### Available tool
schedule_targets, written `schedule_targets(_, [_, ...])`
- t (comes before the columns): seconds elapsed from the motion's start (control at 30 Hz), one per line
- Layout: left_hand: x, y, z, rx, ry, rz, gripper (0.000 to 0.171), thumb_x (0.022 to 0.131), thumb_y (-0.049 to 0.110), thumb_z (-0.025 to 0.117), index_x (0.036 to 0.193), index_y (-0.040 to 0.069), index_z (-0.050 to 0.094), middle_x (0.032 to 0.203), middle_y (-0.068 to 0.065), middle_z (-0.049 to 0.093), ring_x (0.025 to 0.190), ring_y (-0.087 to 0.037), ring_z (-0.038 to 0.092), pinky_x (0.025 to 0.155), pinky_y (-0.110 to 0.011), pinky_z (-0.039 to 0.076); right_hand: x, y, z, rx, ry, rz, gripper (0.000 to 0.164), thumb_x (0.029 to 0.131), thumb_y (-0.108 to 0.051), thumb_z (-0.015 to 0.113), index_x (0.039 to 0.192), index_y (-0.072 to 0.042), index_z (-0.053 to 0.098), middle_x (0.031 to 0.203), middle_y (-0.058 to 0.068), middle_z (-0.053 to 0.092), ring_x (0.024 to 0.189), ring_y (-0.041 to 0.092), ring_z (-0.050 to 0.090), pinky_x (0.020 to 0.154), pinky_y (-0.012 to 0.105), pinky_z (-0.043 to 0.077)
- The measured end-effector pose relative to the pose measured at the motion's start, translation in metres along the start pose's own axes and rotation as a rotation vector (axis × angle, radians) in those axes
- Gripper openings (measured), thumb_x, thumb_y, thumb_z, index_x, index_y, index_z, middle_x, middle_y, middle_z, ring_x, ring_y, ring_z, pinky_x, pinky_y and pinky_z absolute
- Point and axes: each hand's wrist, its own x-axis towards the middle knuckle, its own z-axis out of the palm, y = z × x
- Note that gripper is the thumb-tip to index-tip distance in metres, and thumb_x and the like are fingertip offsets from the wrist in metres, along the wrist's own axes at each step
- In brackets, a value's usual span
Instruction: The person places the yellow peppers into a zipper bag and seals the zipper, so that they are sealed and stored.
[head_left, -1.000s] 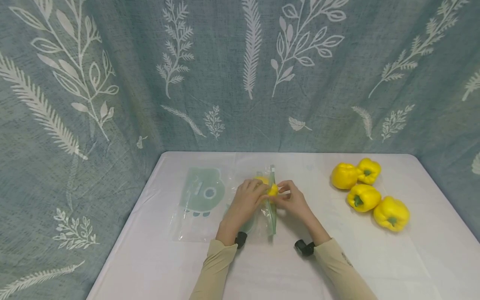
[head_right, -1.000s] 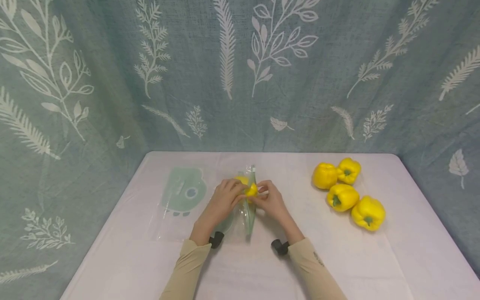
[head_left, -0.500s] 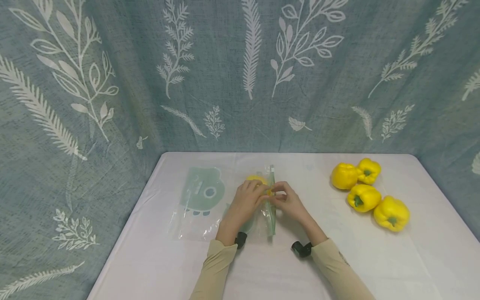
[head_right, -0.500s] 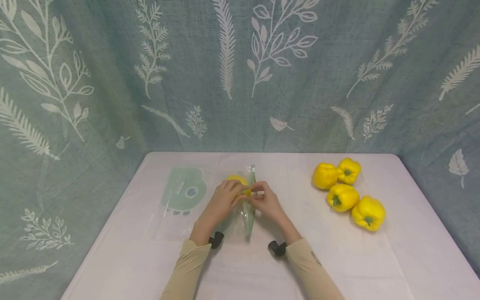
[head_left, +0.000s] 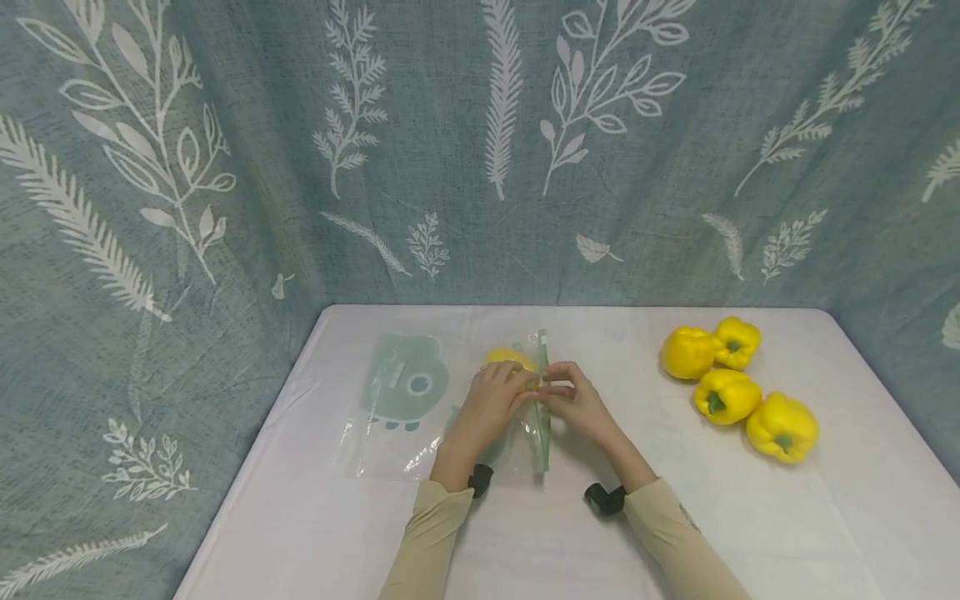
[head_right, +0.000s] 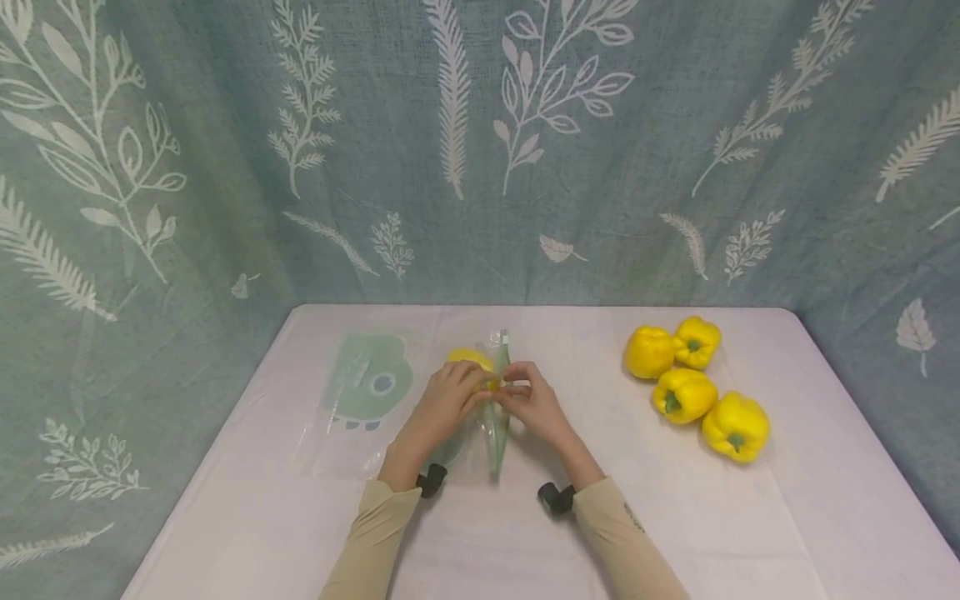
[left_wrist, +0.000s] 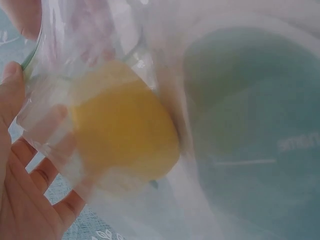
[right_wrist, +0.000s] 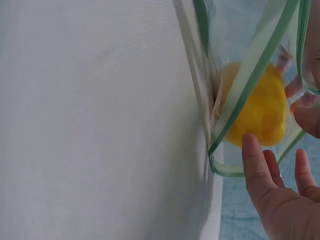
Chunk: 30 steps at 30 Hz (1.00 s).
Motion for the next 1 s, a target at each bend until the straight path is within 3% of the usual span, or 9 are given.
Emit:
schedule_targets(0.27, [0.0,-0.001,0.001,-0.017,-0.032,-0.015,0.035,0.093,0.038,0.049,0.122,0.02,0.056,0.119,-0.004,0.052,0.115,-0.025,0.046,0.1,-0.046,0.035,-0.013,-0.033,-0.005,-0.072,-0.002,0.043,0.043,0.09,-0.012,0.061,0.126,0.001,0.041,0.128,0.024,0.047,0.114,0.041,0.052,0.093,0.05,0.045])
schedule_targets(0.47, [0.0,-0.001,0.001,-0.006,-0.018,-0.009,0.033,0.092,0.038,0.049,0.12,0.021,0.056,0.118,-0.004,0.052,0.114,-0.025,0.046,0.098,-0.045,0.037,-0.02,-0.041,-0.01,-0.154,-0.008,0.003,0.038,0.09,-0.009,0.059,0.123,0.002,0.044,0.124,0.026,0.051,0.108,0.04,0.056,0.091,0.047,0.047])
schedule_targets(0.6, [0.0,0.0,0.0,-0.001,-0.015,-0.007,0.033,0.093,0.039,0.049,0.119,0.021,0.056,0.118,-0.004,0.052,0.113,-0.025,0.046,0.097,-0.045,0.037,-0.022,-0.037,-0.015,-0.207,0.01,-0.025,0.035,0.089,-0.007,0.061,0.12,0.001,0.047,0.119,0.024,0.055,0.104,0.038,0.058,0.09,0.048,0.048])
schedule_targets(0.83, [0.0,0.0,0.0,0.007,-0.015,-0.009,0.032,0.093,0.038,0.049,0.119,0.021,0.057,0.118,-0.004,0.052,0.112,-0.025,0.045,0.097,-0.044,0.037,-0.019,-0.009,-0.028,-0.307,0.036,-0.078,0.031,0.088,-0.012,0.063,0.117,-0.007,0.052,0.11,0.015,0.061,0.097,0.028,0.062,0.086,0.042,0.05])
schedule_targets(1.0, [0.0,0.001,0.0,0.018,-0.033,-0.02,0.033,0.093,0.038,0.049,0.12,0.021,0.056,0.119,-0.005,0.052,0.113,-0.026,0.045,0.097,-0.044,0.037,-0.023,-0.007,-0.038,-0.337,0.061,-0.111,0.03,0.087,-0.013,0.064,0.116,-0.009,0.054,0.108,0.014,0.061,0.095,0.027,0.062,0.082,0.04,0.052])
